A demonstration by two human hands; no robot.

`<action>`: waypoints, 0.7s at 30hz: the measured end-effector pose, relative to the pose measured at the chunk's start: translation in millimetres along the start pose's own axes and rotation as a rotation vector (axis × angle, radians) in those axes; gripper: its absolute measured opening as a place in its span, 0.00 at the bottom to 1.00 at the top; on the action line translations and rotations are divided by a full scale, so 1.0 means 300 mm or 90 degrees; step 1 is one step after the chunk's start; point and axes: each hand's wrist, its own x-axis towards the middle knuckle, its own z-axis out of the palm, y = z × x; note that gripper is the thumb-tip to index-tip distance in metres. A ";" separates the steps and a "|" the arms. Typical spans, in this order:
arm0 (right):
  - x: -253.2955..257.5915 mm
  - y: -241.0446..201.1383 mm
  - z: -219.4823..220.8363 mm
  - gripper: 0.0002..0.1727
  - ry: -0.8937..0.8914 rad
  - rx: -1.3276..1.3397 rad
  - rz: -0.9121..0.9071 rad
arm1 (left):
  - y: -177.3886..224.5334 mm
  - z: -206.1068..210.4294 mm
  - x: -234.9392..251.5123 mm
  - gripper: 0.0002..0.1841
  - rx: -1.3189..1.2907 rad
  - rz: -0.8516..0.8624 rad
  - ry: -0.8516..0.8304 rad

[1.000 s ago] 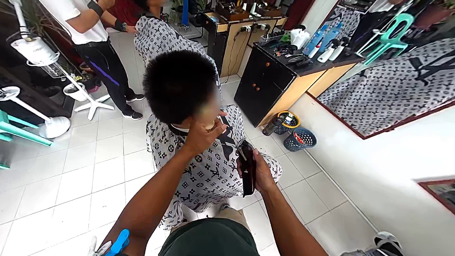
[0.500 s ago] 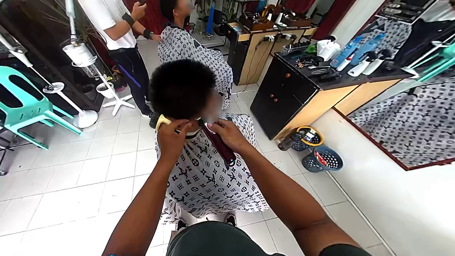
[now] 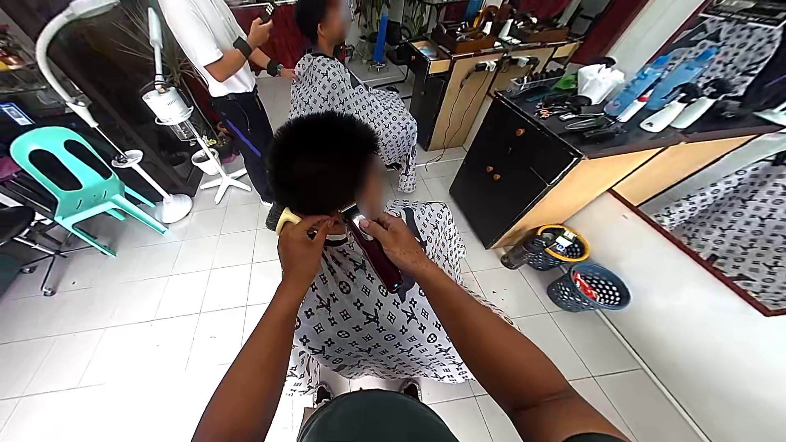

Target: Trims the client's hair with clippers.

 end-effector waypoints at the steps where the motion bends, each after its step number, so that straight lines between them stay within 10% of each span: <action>1: -0.020 0.004 -0.011 0.18 -0.019 0.014 -0.009 | -0.003 -0.001 -0.002 0.08 -0.002 -0.005 -0.007; 6: -0.210 0.101 -0.070 0.23 0.050 0.228 -0.004 | -0.041 0.011 -0.101 0.12 -0.101 0.266 0.052; 11: -0.324 0.249 -0.078 0.41 0.104 0.479 0.074 | 0.137 -0.024 -0.051 0.14 -0.461 0.082 -0.549; 15: -0.381 0.265 -0.094 0.45 0.128 0.402 0.162 | 0.210 0.063 0.025 0.10 -0.537 -0.055 -0.400; 17: -0.405 0.267 -0.089 0.45 0.126 0.394 0.175 | 0.238 0.083 0.045 0.12 -0.455 -0.210 -0.515; 21: -0.437 0.293 -0.089 0.42 0.124 0.379 0.149 | 0.261 0.090 0.022 0.11 -0.524 -0.095 -0.399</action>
